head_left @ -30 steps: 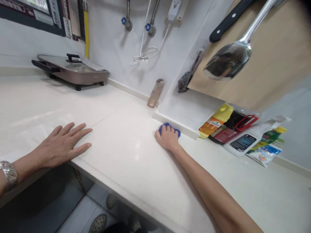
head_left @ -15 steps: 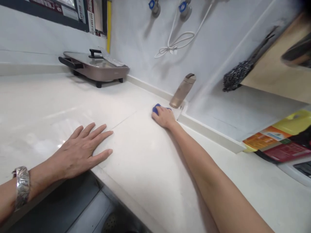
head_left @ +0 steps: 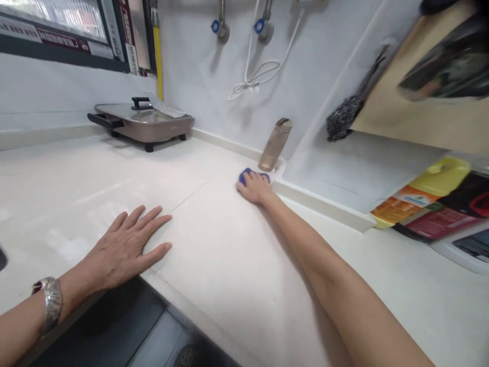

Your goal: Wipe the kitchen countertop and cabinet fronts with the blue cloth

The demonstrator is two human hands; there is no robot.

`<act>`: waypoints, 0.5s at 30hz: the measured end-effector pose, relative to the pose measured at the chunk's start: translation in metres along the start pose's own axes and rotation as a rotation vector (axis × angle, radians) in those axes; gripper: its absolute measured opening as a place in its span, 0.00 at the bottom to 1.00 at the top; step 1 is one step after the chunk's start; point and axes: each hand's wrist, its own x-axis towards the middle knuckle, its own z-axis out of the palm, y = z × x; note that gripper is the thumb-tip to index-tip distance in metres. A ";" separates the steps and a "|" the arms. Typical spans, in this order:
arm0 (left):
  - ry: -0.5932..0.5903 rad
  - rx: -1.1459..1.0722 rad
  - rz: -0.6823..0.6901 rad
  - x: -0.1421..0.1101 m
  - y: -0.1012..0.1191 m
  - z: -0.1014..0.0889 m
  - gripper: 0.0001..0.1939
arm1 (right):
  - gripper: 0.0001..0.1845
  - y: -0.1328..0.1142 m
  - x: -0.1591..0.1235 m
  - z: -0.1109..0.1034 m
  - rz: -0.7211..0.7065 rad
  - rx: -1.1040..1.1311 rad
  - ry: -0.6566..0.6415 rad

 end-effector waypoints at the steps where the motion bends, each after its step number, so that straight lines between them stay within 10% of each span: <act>1: -0.007 0.006 -0.001 0.000 0.000 -0.002 0.37 | 0.36 -0.006 -0.012 -0.004 -0.025 0.001 -0.005; 7: -0.065 0.048 -0.030 0.002 0.003 -0.013 0.37 | 0.40 -0.012 -0.101 -0.028 -0.109 0.023 -0.041; 15: -0.011 0.128 0.096 0.016 -0.028 0.001 0.32 | 0.38 0.076 -0.237 -0.042 0.051 0.073 -0.012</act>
